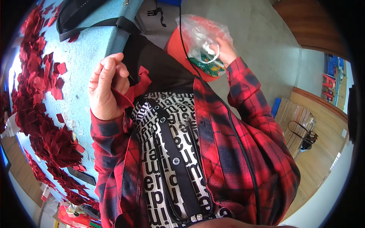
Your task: Making small red ribbon bows by folding and shaping red ribbon pieces.
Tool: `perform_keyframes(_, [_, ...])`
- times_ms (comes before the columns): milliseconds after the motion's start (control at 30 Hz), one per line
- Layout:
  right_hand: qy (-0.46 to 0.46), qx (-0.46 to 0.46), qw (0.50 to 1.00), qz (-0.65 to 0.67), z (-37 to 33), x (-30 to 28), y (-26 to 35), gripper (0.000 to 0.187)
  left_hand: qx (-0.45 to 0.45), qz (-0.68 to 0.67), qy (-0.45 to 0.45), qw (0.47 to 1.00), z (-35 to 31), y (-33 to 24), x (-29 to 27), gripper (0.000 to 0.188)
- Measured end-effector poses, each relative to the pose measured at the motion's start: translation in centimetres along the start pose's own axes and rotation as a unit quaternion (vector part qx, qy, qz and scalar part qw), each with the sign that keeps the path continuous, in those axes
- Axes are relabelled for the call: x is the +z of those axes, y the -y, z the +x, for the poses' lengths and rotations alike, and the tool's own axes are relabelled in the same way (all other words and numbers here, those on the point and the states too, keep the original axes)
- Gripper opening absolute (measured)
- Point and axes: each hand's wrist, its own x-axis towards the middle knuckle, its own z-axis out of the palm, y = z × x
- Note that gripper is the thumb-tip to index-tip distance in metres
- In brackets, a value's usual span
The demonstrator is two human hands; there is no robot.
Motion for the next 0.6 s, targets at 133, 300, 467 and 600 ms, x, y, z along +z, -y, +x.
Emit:
perform_keyframes(133, [-0.092,-0.054,0.984,-0.145,-0.3,0.9,1.0,0.028,0.004,0.006,0.000,1.000,-0.1,0.0,-0.1,0.026])
perform_keyframes(300, [-0.055,-0.048,0.961,-0.266,-1.7,0.1,2.7,0.024,0.013,0.000,-0.015,1.000,-0.3,-0.5,-0.3,0.026])
perform_keyframes(467, [-0.156,-0.097,0.921,-0.345,-3.9,-4.3,6.5,0.028,0.027,0.005,-0.079,0.996,0.0,-1.9,-0.5,0.027])
perform_keyframes(600, [-0.200,-0.187,0.953,-0.133,-4.1,-4.6,13.3,0.028,0.055,0.050,-0.172,0.982,-0.1,-2.4,-0.5,0.029])
